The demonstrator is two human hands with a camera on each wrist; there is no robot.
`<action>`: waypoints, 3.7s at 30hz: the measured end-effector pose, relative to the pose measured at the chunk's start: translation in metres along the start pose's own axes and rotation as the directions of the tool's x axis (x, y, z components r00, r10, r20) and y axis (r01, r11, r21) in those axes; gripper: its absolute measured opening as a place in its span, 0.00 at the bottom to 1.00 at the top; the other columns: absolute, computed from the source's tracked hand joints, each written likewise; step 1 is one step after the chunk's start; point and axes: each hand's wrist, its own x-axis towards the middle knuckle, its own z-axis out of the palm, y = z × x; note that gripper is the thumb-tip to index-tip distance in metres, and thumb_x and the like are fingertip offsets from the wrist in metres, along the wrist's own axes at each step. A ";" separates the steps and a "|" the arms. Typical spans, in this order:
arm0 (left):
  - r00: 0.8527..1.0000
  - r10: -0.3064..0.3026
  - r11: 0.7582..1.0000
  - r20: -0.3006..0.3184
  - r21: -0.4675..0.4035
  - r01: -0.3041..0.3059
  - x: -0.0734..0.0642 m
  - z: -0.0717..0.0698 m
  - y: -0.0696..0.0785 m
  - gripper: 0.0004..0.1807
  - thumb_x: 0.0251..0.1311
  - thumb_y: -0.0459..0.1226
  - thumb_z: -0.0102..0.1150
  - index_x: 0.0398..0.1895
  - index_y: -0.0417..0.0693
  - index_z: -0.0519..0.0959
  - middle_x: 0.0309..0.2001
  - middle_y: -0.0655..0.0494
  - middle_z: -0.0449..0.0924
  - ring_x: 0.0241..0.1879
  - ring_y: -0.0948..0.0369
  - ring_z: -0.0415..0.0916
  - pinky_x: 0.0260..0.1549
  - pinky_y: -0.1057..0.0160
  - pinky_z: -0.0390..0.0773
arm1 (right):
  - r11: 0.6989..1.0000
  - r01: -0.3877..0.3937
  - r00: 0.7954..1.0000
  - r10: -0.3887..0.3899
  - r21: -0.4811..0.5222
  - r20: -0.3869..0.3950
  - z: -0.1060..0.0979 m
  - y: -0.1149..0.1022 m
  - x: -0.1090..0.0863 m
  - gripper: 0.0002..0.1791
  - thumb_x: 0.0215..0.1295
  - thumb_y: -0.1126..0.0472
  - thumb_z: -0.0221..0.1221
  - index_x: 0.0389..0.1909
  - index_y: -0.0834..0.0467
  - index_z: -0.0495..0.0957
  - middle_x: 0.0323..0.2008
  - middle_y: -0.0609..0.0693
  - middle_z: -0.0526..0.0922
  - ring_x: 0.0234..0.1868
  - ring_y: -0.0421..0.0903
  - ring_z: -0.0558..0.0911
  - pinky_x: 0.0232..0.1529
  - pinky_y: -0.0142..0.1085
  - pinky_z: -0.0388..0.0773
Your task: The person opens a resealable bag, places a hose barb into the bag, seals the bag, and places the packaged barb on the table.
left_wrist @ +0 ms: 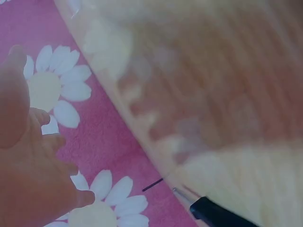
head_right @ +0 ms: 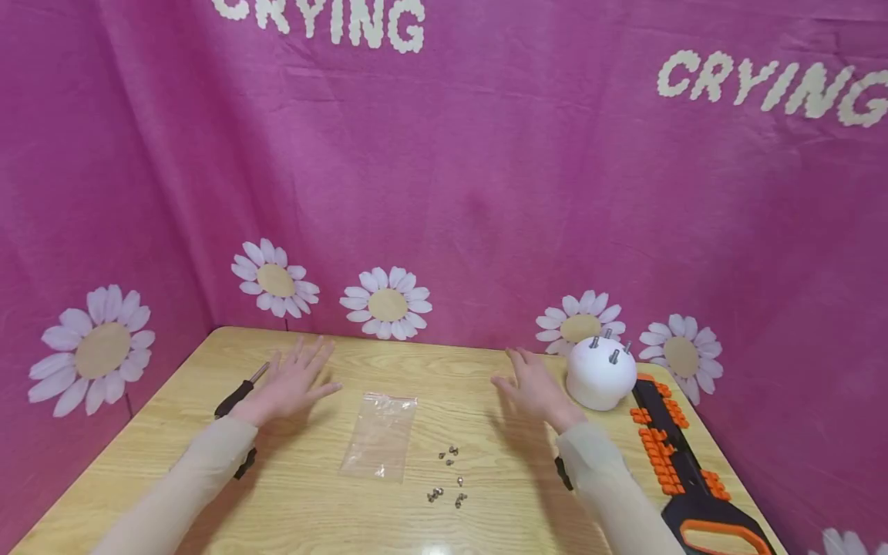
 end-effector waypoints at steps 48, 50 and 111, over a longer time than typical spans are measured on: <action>0.919 0.282 0.959 0.278 -0.104 -0.263 -0.049 0.042 0.052 0.47 0.67 0.62 0.49 0.78 0.42 0.50 0.80 0.47 0.46 0.79 0.48 0.46 0.72 0.32 0.46 | 0.924 0.096 0.964 -0.179 0.370 0.197 0.084 -0.064 0.053 0.16 0.66 0.59 0.61 0.49 0.66 0.80 0.41 0.58 0.86 0.41 0.46 0.83 0.44 0.33 0.80; 0.915 0.280 0.960 0.290 -0.099 -0.263 -0.049 0.042 0.053 0.47 0.67 0.62 0.49 0.78 0.43 0.50 0.80 0.48 0.46 0.79 0.49 0.45 0.72 0.33 0.45 | 0.922 0.100 0.961 -0.187 0.374 0.204 0.085 -0.066 0.054 0.16 0.66 0.59 0.61 0.48 0.66 0.81 0.41 0.57 0.86 0.39 0.44 0.83 0.42 0.32 0.80; 0.891 0.366 0.927 0.269 -0.026 -0.373 -0.042 0.038 0.064 0.34 0.74 0.51 0.45 0.73 0.37 0.61 0.75 0.44 0.59 0.76 0.46 0.56 0.71 0.45 0.61 | 0.925 0.041 0.926 -0.177 0.377 0.334 0.093 -0.111 0.037 0.04 0.61 0.66 0.66 0.33 0.62 0.81 0.27 0.52 0.85 0.24 0.37 0.77 0.29 0.28 0.74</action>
